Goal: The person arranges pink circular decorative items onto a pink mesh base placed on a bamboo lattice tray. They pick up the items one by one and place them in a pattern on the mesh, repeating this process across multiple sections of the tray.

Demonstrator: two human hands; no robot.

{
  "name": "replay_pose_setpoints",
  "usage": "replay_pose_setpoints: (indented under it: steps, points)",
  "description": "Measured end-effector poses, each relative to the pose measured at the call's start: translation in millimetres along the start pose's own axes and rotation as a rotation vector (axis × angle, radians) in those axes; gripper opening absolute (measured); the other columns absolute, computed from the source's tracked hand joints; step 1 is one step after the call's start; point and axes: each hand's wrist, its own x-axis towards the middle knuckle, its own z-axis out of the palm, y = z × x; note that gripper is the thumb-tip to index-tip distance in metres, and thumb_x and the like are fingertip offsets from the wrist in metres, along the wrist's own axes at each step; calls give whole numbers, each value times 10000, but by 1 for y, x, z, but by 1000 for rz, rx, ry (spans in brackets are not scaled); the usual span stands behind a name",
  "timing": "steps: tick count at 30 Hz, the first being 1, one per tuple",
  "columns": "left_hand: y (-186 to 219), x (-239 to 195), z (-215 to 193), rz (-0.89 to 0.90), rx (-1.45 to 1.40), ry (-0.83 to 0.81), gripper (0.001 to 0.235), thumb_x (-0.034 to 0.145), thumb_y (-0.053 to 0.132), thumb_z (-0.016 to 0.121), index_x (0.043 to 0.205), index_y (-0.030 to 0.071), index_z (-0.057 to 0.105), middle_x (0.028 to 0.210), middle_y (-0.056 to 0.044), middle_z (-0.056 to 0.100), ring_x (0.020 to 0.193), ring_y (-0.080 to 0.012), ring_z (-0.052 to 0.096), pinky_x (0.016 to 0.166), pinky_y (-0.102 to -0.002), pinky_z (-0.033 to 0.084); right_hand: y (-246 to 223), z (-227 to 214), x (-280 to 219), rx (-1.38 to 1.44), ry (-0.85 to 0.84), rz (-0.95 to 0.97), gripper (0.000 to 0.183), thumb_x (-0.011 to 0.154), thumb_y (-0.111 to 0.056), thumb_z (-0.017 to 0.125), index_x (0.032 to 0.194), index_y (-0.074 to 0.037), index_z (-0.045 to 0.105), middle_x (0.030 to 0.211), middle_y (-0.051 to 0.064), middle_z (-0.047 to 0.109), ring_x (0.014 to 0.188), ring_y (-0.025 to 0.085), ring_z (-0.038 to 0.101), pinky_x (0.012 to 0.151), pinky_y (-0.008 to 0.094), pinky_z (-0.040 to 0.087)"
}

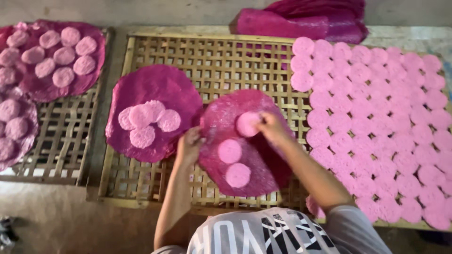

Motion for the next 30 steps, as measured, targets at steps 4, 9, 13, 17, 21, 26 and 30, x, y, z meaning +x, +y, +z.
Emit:
replay_pose_setpoints:
  steps: [4,9,13,17,21,26,30]
  points:
    - [9,-2,-13,11,283,259,513,968,49,543,1471,120,473,1439,-129,589,1253,-319,607,1090,-470,518,36,-90,28,-95,122,222,470,887,-52,650,1347,-150,643,1278,71,657,1131,209,625,1007,393,522]
    - [-18,8,27,605,824,140,581,858,93,705,1405,79,510,1490,-115,505,1406,-298,430,1166,-562,254,72,-135,47,-510,414,-79,334,904,-34,691,1223,-130,710,1103,183,699,994,341,682,887,454,571]
    - [-33,14,26,418,986,68,606,856,208,745,1400,80,511,1408,-142,518,1304,-333,486,1102,-546,346,70,-142,50,-694,551,-257,336,814,-18,735,1135,-98,679,975,195,663,926,408,637,803,500,528]
    - [-39,14,6,259,1113,-8,483,894,258,736,1308,74,570,1301,-121,579,1236,-309,540,1047,-514,421,31,-108,28,-869,742,-405,415,806,-66,728,1210,-54,635,1016,191,647,923,362,629,767,440,545]
    - [-33,10,8,257,1070,-88,258,918,209,709,1127,81,628,1071,-110,664,979,-241,643,860,-432,548,-19,-17,-29,-210,100,-101,103,979,-145,685,1049,-70,694,999,102,684,864,214,663,791,399,594]
    - [-24,-29,47,51,637,-209,325,941,192,703,1185,56,537,750,-33,647,553,-212,599,484,-397,513,-31,78,-92,466,-421,481,245,1023,-303,558,1097,-135,721,992,85,759,872,199,702,792,350,612]
    - [-26,-63,69,443,386,-133,428,805,188,822,1095,9,564,885,-120,679,694,-251,679,590,-365,566,-28,63,-98,567,-421,510,255,1033,-260,565,1107,-76,726,981,112,746,827,207,662,737,326,597]
